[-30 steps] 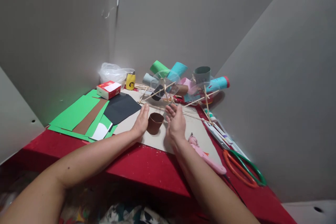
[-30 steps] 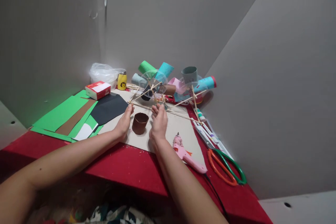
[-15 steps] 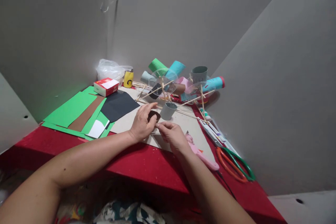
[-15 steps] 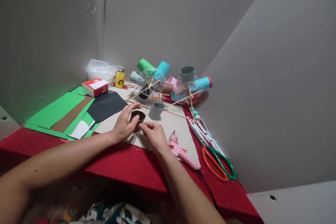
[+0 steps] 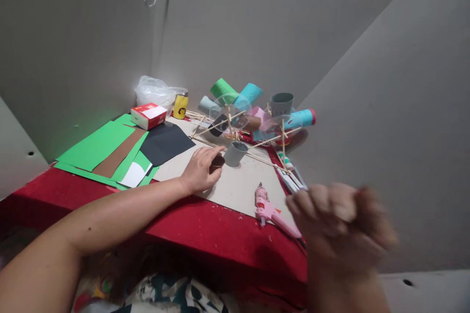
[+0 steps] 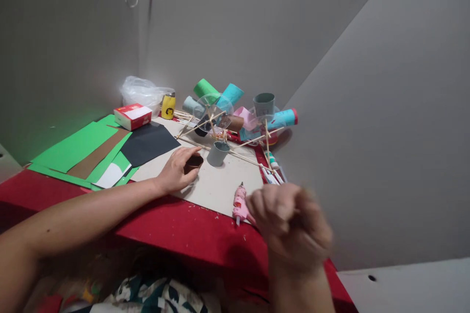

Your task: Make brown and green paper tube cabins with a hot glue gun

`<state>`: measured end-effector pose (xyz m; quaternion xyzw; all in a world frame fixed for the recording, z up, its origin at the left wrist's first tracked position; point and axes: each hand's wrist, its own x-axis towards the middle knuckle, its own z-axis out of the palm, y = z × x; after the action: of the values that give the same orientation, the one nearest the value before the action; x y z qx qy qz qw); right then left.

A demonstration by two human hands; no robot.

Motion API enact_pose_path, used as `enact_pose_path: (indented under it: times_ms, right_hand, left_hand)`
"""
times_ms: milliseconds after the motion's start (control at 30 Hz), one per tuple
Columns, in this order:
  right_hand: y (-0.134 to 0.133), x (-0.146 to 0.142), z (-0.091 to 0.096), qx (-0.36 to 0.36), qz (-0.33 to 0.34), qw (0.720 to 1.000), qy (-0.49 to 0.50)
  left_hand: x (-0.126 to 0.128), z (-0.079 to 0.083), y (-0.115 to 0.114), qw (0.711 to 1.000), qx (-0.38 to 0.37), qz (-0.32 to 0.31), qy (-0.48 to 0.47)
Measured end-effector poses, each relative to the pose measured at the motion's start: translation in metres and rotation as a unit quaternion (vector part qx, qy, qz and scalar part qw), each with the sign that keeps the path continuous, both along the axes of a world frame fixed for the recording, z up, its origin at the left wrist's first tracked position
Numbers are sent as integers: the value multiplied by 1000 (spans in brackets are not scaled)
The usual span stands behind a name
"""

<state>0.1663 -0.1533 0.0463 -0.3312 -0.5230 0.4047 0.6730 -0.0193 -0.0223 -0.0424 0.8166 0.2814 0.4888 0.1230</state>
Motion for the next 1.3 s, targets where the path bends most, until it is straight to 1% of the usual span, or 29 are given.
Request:
enact_pose_path:
  times_ms: [33, 67, 133, 167, 200, 267, 333, 400, 467, 567, 733, 800, 900, 1067, 1200, 1300]
  right_hand:
    - [-4, 4, 5, 20, -7, 1000, -2]
    - [-5, 5, 8, 23, -21, 999, -14]
    - [3, 3, 5, 12, -54, 994, -98]
    - [11, -2, 0, -13, -85, 981, -174]
    - [20, -7, -6, -30, -95, 966, -239]
    - [40, -19, -20, -36, -95, 938, -332]
    - [59, -29, -33, -7, -87, 919, -385]
    - [75, -36, -41, 15, -68, 907, -416]
    - [87, -40, -47, 8, -54, 901, -430]
    - [101, -44, -55, -11, -55, 901, -430]
    - [108, -51, -62, -29, -60, 909, -412]
    - [105, -53, -60, -40, -49, 913, -403]
    - [101, -53, -53, -63, -21, 920, -386]
    - [98, -41, -35, -100, 14, 931, -351]
    - [101, -29, -28, -103, 12, 937, -334]
    - [106, -27, -32, -87, 0, 935, -344]
  left_hand:
    - [0, 2, 0, 1000, -2, -1, -11]
    - [-1, 4, 0, 1000, -9, 1, -27]
    - [-3, 10, 2, 996, -41, 13, -75]
    - [-5, 12, 4, 992, -62, 20, -105]
    - [-6, 15, 6, 987, -83, 26, -137]
    - [-10, 18, 12, 972, -120, 36, -198]
    - [-14, 19, 19, 961, -149, 46, -230]
    - [-17, 19, 24, 957, -164, 52, -232]
    - [-18, 18, 25, 960, -168, 53, -218]
    - [-18, 17, 24, 965, -167, 42, -196]
    - [-15, 14, 23, 971, -171, 15, -169]
    - [-15, 13, 23, 970, -177, 4, -166]
    - [-15, 13, 22, 967, -190, -15, -169]
    - [-14, 15, 24, 945, -246, -28, -213]
    - [-12, 14, 28, 922, -303, -53, -234]
    - [-12, 16, 27, 910, -327, -63, -245]
